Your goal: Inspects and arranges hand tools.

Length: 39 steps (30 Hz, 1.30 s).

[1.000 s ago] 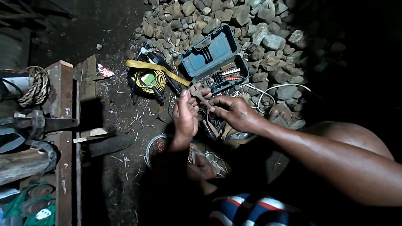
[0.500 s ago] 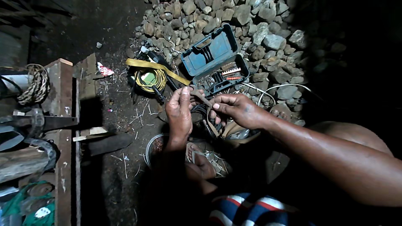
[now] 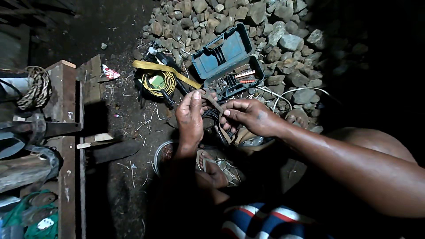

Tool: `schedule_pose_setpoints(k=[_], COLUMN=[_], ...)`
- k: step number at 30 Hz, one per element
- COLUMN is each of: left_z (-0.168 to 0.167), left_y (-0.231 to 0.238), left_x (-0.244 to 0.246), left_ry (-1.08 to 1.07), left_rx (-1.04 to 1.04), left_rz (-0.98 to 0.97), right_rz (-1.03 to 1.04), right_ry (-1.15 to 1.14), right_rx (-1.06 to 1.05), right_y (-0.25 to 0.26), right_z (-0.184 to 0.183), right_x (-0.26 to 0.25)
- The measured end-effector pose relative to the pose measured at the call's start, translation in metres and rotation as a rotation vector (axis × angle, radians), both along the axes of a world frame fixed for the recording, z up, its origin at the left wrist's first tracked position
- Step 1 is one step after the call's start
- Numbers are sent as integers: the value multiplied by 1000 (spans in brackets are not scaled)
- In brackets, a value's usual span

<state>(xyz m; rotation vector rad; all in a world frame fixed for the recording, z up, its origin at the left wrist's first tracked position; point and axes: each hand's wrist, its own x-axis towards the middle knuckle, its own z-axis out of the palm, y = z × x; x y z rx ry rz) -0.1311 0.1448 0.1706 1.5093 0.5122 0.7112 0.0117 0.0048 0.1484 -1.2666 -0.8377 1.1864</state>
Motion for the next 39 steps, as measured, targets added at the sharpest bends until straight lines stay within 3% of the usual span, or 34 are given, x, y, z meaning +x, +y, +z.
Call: schedule_pose_setpoints(k=[5,11,15,33,39], left_z=[-1,-1,0,1,-1], left_y=[0,16,23,19,8], left_x=[0,2,2,0,0], left_ry=[-14,-60,-100,-129,-135], left_rx=[9,-80,-96,4,-33], left_rz=[1,142,195,175,89], right_rz=[-9,-22,-44,-13,-178], right_ry=[31,393,516,414,42], right_rx=[-3,-55,-55,-18,6], right_y=[0,0,1,1,1], right_z=[-2,4,4,3,-1], right_x=[0,3,5,3,1])
